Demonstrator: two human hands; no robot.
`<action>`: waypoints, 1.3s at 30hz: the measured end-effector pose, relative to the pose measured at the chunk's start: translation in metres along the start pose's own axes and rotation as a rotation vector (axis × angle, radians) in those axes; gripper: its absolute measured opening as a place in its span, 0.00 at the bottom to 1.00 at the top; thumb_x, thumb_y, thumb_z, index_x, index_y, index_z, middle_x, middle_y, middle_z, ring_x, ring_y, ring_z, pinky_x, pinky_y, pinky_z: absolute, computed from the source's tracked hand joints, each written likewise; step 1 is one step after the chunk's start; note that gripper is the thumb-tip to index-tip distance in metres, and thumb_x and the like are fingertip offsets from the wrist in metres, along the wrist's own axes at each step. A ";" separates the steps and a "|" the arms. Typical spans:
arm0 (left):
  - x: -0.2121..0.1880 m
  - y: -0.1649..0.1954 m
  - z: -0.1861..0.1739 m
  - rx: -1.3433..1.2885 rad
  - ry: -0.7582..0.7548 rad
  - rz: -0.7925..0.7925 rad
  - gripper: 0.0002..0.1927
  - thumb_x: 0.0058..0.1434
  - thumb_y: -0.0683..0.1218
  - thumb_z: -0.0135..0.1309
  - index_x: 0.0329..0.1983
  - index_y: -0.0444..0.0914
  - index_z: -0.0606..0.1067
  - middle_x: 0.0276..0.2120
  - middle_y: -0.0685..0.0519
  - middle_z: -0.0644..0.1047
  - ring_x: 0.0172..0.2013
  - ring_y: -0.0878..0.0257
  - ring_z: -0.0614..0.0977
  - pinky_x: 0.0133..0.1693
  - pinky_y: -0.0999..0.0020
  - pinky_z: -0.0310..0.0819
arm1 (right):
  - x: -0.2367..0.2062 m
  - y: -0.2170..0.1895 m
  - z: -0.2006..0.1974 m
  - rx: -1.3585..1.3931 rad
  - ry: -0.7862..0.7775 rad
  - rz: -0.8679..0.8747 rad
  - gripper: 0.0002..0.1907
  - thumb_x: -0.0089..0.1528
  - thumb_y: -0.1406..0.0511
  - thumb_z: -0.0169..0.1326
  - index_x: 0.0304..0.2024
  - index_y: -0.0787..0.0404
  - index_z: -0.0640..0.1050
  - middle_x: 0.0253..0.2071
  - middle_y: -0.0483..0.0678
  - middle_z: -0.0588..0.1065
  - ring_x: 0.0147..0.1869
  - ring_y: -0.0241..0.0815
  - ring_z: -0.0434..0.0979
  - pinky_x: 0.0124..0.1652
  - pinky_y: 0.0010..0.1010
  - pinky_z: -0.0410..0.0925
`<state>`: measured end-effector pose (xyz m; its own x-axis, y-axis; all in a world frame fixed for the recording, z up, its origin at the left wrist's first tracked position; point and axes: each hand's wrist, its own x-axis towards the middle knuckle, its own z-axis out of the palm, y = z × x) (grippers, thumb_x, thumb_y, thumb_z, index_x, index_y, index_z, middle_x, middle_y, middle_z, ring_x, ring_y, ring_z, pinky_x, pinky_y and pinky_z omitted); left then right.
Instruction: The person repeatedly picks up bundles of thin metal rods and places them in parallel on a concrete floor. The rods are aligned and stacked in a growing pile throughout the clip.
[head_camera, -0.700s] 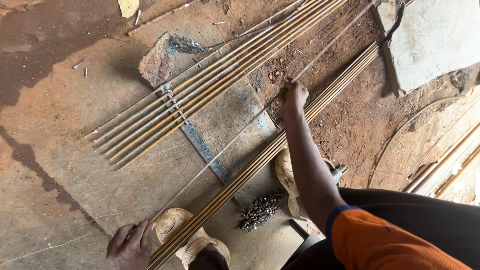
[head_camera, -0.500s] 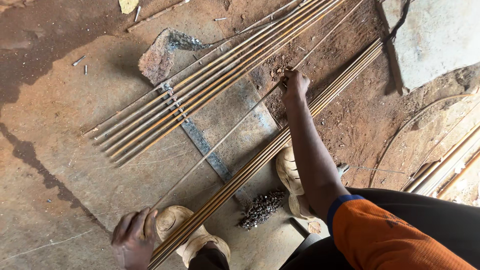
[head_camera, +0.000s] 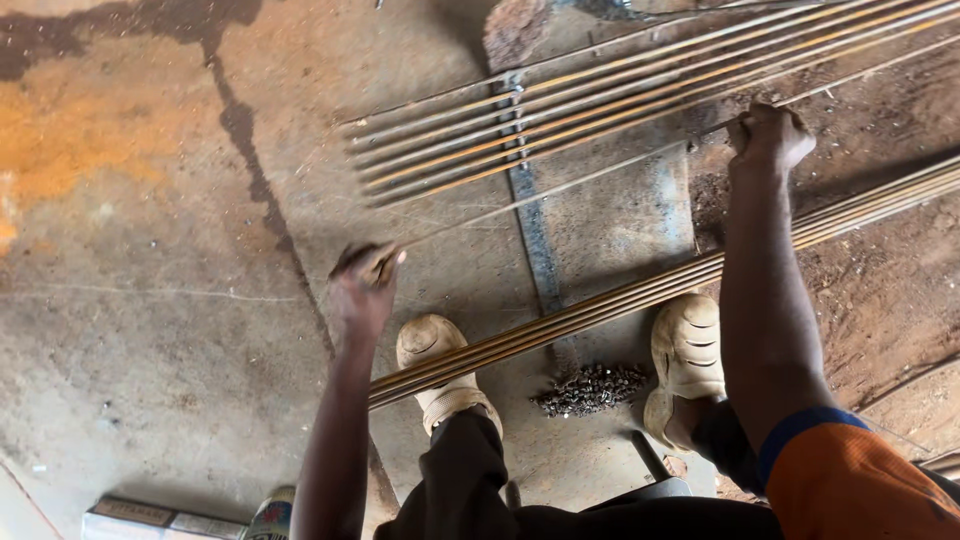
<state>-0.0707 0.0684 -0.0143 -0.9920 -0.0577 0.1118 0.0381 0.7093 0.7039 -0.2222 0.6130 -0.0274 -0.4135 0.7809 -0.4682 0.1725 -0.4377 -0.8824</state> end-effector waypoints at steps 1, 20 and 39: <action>0.006 -0.009 0.013 0.033 -0.009 -0.012 0.11 0.59 0.43 0.67 0.46 0.40 0.84 0.42 0.47 0.83 0.38 0.56 0.85 0.40 0.63 0.82 | -0.001 0.002 0.005 -0.036 0.000 -0.014 0.14 0.52 0.84 0.60 0.23 0.67 0.71 0.26 0.53 0.77 0.21 0.42 0.73 0.15 0.27 0.67; 0.040 -0.041 0.075 -0.166 0.160 -0.333 0.33 0.57 0.31 0.62 0.63 0.41 0.67 0.41 0.46 0.83 0.38 0.58 0.88 0.33 0.69 0.84 | -0.017 0.020 0.047 -0.142 0.175 0.108 0.31 0.47 0.88 0.54 0.44 0.62 0.59 0.41 0.57 0.70 0.25 0.40 0.73 0.17 0.17 0.76; 0.045 -0.053 0.087 -0.243 0.196 -0.294 0.37 0.58 0.32 0.65 0.67 0.45 0.65 0.40 0.48 0.84 0.38 0.61 0.88 0.32 0.69 0.85 | -0.007 0.034 0.057 -0.046 0.161 0.108 0.24 0.58 0.76 0.60 0.49 0.72 0.60 0.42 0.63 0.75 0.27 0.44 0.81 0.23 0.25 0.83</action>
<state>-0.1281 0.0889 -0.1078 -0.9241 -0.3821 -0.0035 -0.1926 0.4578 0.8679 -0.2646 0.5672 -0.0516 -0.2425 0.7931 -0.5587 0.2508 -0.5051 -0.8258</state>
